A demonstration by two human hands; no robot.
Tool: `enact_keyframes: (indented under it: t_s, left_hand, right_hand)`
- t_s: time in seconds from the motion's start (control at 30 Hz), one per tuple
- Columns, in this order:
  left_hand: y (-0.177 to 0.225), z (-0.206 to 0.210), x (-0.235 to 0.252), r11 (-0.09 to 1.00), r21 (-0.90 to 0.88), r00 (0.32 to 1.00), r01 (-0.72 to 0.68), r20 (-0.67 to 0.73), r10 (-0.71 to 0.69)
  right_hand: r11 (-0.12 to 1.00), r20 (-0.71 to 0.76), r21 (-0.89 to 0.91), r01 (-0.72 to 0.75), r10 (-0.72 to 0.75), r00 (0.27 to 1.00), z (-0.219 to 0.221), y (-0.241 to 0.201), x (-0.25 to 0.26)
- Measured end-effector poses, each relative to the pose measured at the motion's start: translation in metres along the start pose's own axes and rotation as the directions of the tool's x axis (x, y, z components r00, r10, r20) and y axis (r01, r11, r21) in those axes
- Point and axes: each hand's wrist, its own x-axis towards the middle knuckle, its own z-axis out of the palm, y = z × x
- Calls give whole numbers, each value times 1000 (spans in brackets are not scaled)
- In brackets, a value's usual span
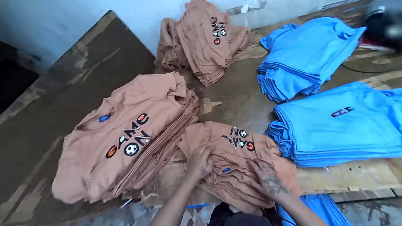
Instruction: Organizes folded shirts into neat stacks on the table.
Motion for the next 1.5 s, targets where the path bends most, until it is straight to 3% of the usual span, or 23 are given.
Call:
enact_keyframes:
  t_s: [0.07, 0.13, 0.27, 0.37, 0.43, 0.5, 0.57, 0.63, 0.7, 0.77, 0.83, 0.87, 0.93, 1.0, 1.07, 1.17, 1.23, 1.3, 1.4, 1.5]
  left_hand:
    - [-1, 1, 44, 989, 82, 962, -125, 255, 101]
    - [-9, 9, 78, 960, 205, 885, -191, 459, 78]
    - [-31, -11, 97, 907, 282, 771, -312, 633, 68]
    - [-62, -53, 62, 910, 239, 715, -338, 694, 84]
    - [-94, -82, 28, 933, 262, 753, -245, 658, 13]
    - [-126, -92, 1, 929, 341, 769, -144, 629, -112]
    - [-141, -93, -20, 947, 320, 828, -16, 536, -166]
    - [-144, -88, -41, 982, 150, 939, 116, 306, -158]
    - [-148, -81, -62, 979, 31, 965, 204, 162, -206]
    - [-145, -92, -71, 923, -8, 848, 385, 397, -350]
    - [-168, -78, -74, 852, -119, 744, 510, 558, -368]
    - [-181, -63, -75, 790, -267, 746, 553, 581, -326]
    - [-181, -41, -70, 529, -545, 744, 650, 597, -299]
    - [-152, -37, -59, 296, -704, 763, 645, 576, -294]
    - [-129, -31, -57, 162, -789, 783, 592, 516, -347]
    - [-120, -20, -48, 174, -816, 778, 550, 426, -463]
    - [-120, -18, -40, 185, -799, 760, 571, 430, -488]
    - [-116, -18, -33, 185, -776, 727, 604, 440, -528]
    - [-113, -10, -23, 183, -762, 703, 621, 439, -560]
    - [-109, -9, -32, 134, -814, 722, 565, 409, -558]
  right_hand:
    - [983, 12, 1, -181, 181, 983, 1, -3, 6]
    - [941, 66, 2, -338, 337, 939, -3, -12, 14]
    - [878, 141, -150, -455, 474, 869, -15, -36, 29]
    - [949, 47, -171, -266, 278, 960, -6, -64, -2]
    - [979, 9, -144, -143, 146, 989, 14, -88, -34]
    - [988, 56, -42, -146, 148, 987, 46, -99, -64]
    - [964, -55, 161, -212, 223, 973, 64, -98, -80]
    - [858, -219, 403, -319, 428, 877, 57, -96, -91]
    - [695, -285, 561, -449, 672, 683, 51, -86, -106]
    - [490, -160, 638, -593, 839, 521, 54, -67, -123]
    - [302, 39, 697, -651, 890, 455, 77, -45, -130]
    - [216, 122, 756, -617, 880, 458, 95, -37, -127]
    - [86, 155, 899, -430, 856, 493, 130, -38, -109]
    - [40, 28, 992, -119, 853, 522, 147, -53, -83]
    - [42, -80, 996, 82, 836, 543, 147, -64, -70]
    - [149, -132, 989, -1, 880, 455, 142, -74, -70]
    - [175, -133, 983, -51, 880, 457, 135, -77, -73]
    - [185, -164, 983, 1, 872, 462, 131, -78, -67]
    - [111, -159, 984, 136, 895, 416, 126, -82, -52]
    - [-10, -58, 987, 158, 904, 423, 109, -91, -45]
